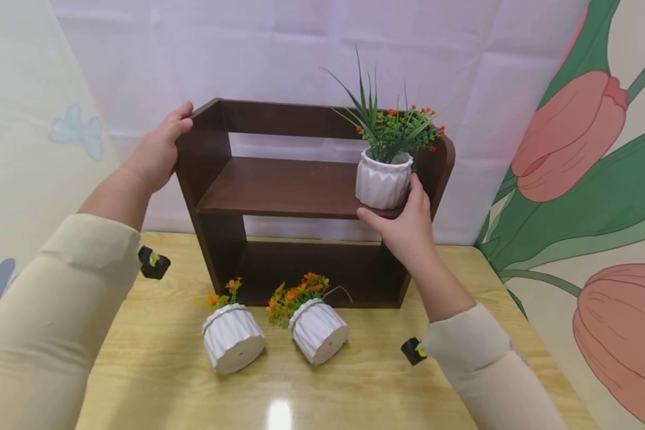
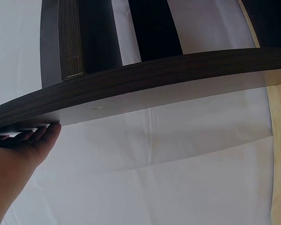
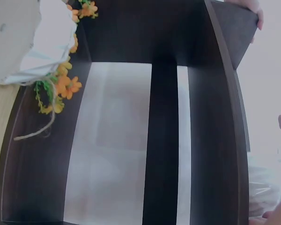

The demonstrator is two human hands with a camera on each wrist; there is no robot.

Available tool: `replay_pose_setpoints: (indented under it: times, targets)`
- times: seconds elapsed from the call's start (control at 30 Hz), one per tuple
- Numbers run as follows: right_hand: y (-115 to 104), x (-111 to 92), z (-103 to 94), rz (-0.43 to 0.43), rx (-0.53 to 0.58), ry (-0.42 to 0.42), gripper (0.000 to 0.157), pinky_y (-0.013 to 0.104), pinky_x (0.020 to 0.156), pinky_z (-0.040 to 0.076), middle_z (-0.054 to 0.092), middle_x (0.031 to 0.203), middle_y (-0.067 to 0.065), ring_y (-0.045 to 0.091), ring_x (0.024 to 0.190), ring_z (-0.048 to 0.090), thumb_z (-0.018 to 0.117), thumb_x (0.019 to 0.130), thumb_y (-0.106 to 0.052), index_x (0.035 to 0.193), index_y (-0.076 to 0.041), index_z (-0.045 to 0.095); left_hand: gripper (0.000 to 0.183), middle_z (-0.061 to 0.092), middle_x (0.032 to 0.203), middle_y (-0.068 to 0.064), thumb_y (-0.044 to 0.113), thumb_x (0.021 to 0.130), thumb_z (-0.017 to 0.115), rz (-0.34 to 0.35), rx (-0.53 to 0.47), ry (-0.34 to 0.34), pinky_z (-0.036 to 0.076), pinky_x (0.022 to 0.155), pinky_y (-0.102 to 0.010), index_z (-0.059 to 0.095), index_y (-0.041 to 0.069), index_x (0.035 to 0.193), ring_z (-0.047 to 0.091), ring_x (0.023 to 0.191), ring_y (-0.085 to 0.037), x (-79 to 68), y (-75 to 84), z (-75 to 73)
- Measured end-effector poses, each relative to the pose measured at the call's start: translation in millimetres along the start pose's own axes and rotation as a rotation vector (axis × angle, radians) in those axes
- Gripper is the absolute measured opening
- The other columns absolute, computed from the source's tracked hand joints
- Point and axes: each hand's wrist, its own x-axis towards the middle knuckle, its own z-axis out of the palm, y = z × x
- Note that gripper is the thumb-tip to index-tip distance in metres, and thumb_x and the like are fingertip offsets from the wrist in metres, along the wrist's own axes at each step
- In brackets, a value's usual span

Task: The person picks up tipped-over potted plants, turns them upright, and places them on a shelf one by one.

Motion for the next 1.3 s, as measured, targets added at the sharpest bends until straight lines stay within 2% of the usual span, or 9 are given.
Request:
replay_pose_setpoints:
  times: [0.3, 0.63, 0.8, 0.97, 1.17, 1.3]
  targets:
    - [-1, -23, 3.2, 0.001, 0.011, -0.042, 0.113, 0.051, 0.121, 0.020, 0.012, 0.162, 0.019, 0.033, 0.150, 0.017, 0.077, 0.081, -0.041, 0.158, -0.011, 0.000, 0.057, -0.003, 0.167, 0.007, 0.045, 0.104, 0.015, -0.008, 0.012, 0.001, 0.005, 0.124, -0.047, -0.002, 0.036, 0.158, 0.001, 0.153, -0.016, 0.2, 0.4, -0.4]
    - [7, -46, 18.5, -0.009, -0.012, -0.106, 0.111, 0.051, 0.121, 0.019, 0.014, 0.162, 0.018, 0.035, 0.150, 0.016, 0.078, 0.081, -0.037, 0.158, -0.009, 0.004, 0.057, -0.003, 0.167, 0.006, 0.044, 0.104, 0.015, -0.008, 0.009, -0.002, 0.005, 0.124, -0.045, -0.002, 0.035, 0.158, 0.002, 0.152, -0.016, -0.1, 0.1, -0.5]
    - [14, -55, 29.0, 0.013, -0.025, -0.161, 0.110, 0.053, 0.120, 0.019, 0.016, 0.162, 0.016, 0.034, 0.150, 0.016, 0.079, 0.081, -0.040, 0.158, -0.013, 0.005, 0.058, -0.003, 0.167, 0.005, 0.043, 0.104, 0.016, -0.006, -0.003, -0.002, 0.005, 0.124, -0.044, -0.002, 0.034, 0.158, 0.004, 0.152, -0.017, 0.3, 0.1, -0.5]
    - [20, -63, 40.8, 0.047, -0.086, -0.221, 0.111, 0.058, 0.117, 0.022, 0.016, 0.163, 0.014, 0.035, 0.149, 0.019, 0.078, 0.079, -0.048, 0.159, -0.017, 0.007, 0.058, -0.003, 0.167, 0.005, 0.042, 0.104, 0.015, -0.006, -0.016, -0.002, 0.005, 0.124, -0.043, -0.002, 0.033, 0.158, 0.004, 0.152, -0.017, 1.4, -0.4, -0.7]
    - [28, -73, 56.3, 0.084, -0.113, -0.287, 0.110, 0.059, 0.116, 0.025, 0.018, 0.162, 0.016, 0.038, 0.148, 0.022, 0.079, 0.078, -0.048, 0.158, -0.014, 0.012, 0.058, -0.003, 0.167, 0.005, 0.042, 0.104, 0.016, -0.006, -0.016, -0.001, 0.005, 0.124, -0.044, -0.002, 0.033, 0.158, 0.004, 0.152, -0.017, 1.5, -0.8, -0.3]
    - [33, -79, 67.1, 0.080, -0.120, -0.315, 0.108, 0.060, 0.114, 0.027, 0.020, 0.161, 0.017, 0.039, 0.147, 0.024, 0.080, 0.078, -0.046, 0.157, -0.014, 0.015, 0.058, -0.004, 0.167, 0.006, 0.043, 0.104, 0.016, -0.006, -0.012, -0.001, 0.004, 0.124, -0.044, -0.002, 0.033, 0.158, 0.003, 0.152, -0.017, 0.7, 0.2, -0.1]
